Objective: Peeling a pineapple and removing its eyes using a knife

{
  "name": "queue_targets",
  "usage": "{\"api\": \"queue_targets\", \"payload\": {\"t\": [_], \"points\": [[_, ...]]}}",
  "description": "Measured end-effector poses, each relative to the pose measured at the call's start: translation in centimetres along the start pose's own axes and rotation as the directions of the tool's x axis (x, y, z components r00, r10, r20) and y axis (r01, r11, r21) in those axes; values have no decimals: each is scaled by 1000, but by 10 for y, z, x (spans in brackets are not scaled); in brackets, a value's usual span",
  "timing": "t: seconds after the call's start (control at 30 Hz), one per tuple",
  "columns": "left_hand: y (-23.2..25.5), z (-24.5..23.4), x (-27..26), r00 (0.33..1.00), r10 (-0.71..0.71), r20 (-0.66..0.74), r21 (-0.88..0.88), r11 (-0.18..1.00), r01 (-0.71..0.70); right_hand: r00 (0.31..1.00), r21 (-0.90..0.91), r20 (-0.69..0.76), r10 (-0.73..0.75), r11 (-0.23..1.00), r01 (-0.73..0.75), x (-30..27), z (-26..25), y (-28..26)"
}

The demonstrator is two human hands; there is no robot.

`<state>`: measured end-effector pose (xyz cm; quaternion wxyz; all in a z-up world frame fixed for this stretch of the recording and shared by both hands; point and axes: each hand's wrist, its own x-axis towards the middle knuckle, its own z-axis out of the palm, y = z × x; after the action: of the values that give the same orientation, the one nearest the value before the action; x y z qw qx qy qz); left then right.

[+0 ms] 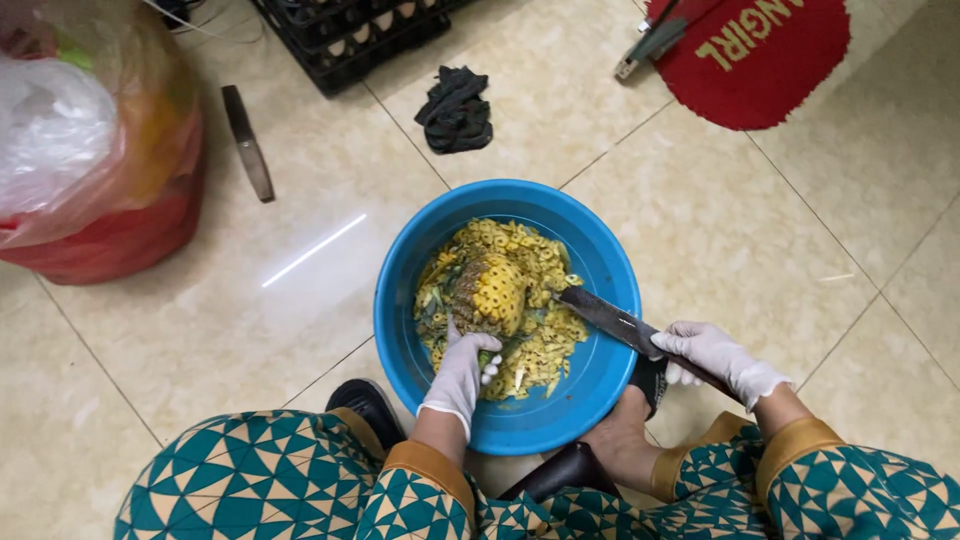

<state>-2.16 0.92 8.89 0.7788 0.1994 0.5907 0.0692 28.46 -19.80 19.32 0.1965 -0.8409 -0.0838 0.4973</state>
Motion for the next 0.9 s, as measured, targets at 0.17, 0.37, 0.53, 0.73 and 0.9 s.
{"api": "queue_targets", "payload": {"t": [0.17, 0.37, 0.53, 0.73, 0.9], "points": [[-4, -4, 14, 1000, 13, 21, 11, 1000, -13, 999, -42, 23, 32, 999, -31, 7, -15, 9], [25, -10, -32, 987, -99, 123, -97, 989, 111, 991, -117, -15, 132, 984, -133, -1, -60, 31], [14, -15, -3, 960, -218, 177, -297, 918, 264, 979, -195, -86, 186, 960, -200, -53, -109, 27], [22, -8, -12, 946, -274, 176, -333, 887, 319, 973, -543, -228, 39, 824, -160, -106, -102, -21], [26, 1, -13, 954, -216, 207, -200, 945, 257, 903, -857, -159, -400, 510, 75, -77, -75, 0]]}}
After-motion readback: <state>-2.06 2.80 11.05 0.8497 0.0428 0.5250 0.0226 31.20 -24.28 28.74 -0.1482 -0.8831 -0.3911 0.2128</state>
